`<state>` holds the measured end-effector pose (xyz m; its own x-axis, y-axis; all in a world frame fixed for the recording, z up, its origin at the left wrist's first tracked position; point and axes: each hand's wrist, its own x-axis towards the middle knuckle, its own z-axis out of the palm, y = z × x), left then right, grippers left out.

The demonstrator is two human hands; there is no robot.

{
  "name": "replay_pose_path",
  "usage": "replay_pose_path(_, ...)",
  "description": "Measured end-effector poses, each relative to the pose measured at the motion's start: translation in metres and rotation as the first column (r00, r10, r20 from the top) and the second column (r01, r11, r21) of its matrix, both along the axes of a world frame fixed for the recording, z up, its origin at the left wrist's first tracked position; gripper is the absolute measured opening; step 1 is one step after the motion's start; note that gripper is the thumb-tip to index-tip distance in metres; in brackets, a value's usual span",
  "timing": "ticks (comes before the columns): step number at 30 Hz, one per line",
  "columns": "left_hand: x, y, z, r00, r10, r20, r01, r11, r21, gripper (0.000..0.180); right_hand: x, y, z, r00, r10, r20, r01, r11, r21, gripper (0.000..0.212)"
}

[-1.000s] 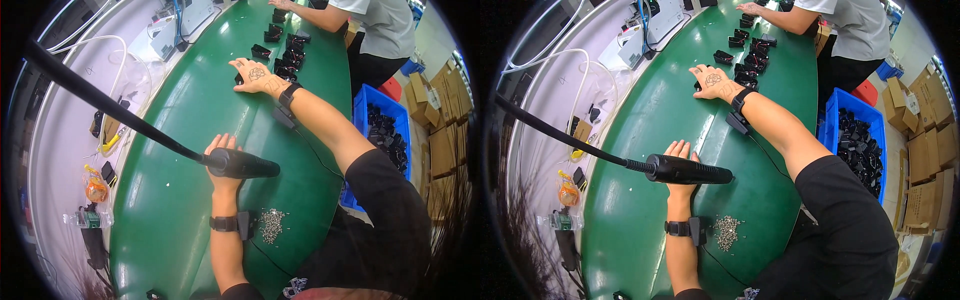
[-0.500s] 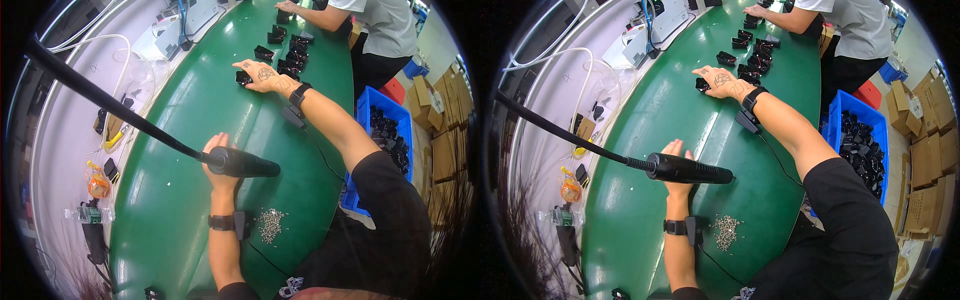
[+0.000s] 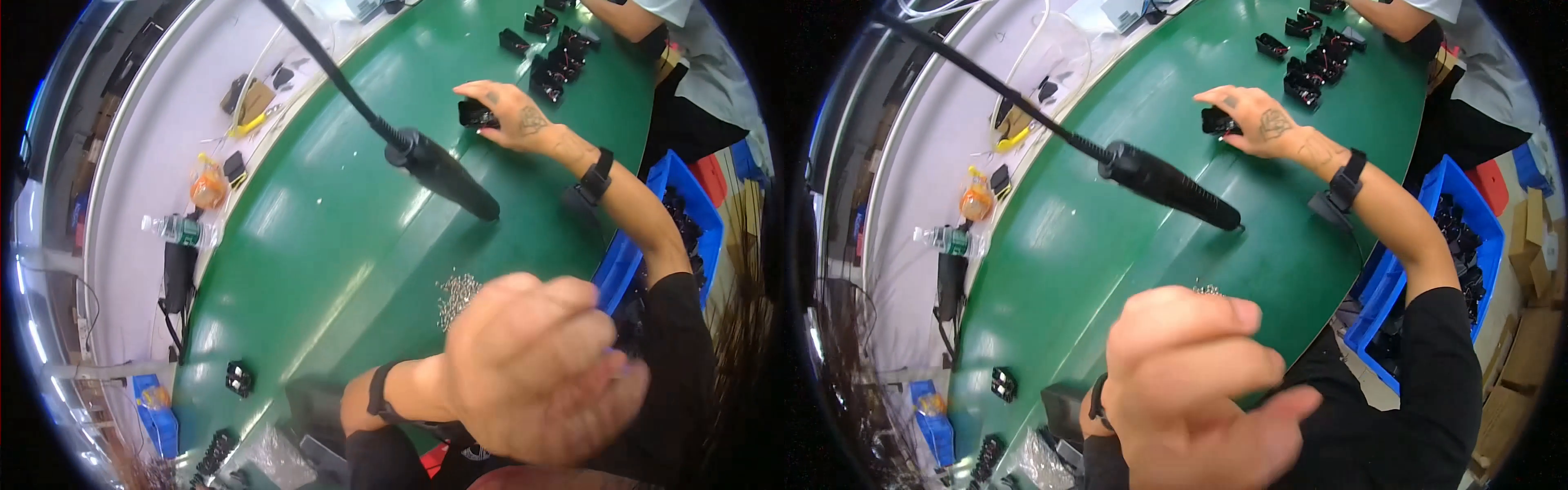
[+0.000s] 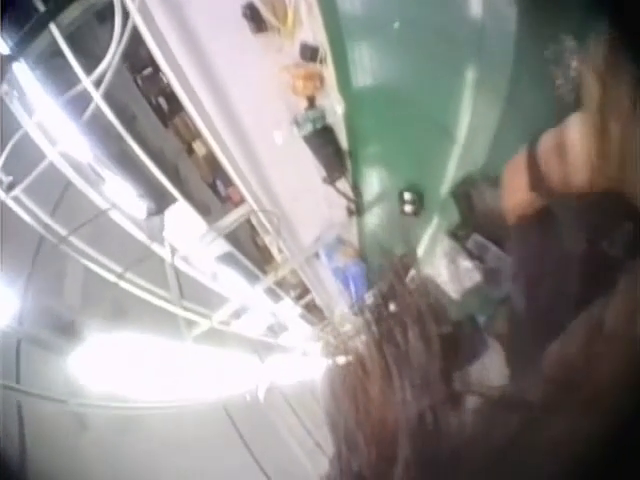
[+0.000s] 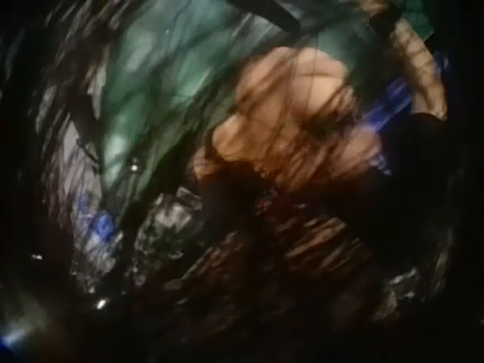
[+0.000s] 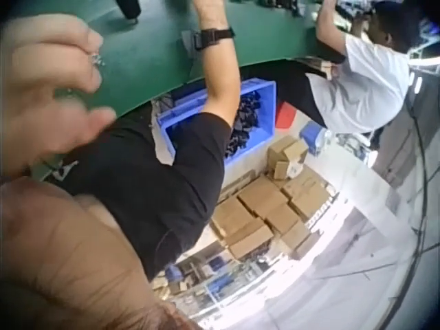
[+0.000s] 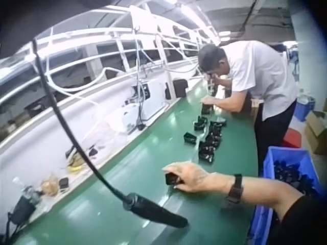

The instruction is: Assembling electronic components by screwing them into plastic housings on a production line.

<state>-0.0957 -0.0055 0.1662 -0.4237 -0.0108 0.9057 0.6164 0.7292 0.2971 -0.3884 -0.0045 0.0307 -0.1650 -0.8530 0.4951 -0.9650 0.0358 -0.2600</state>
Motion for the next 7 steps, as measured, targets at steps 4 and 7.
replay_pose_path(4,0.034,0.040,0.025,0.994,0.004,0.112,-0.040,0.947,0.320,0.024,0.006,0.015,-0.001,0.998,-0.031,-0.058,0.029,0.999,-0.027,0.075)
replay_pose_path(7,0.021,0.048,-0.004,0.982,0.019,-0.188,0.037,0.956,0.290,0.027,0.001,0.027,-0.002,0.995,-0.065,-0.070,0.064,0.998,-0.009,0.076)
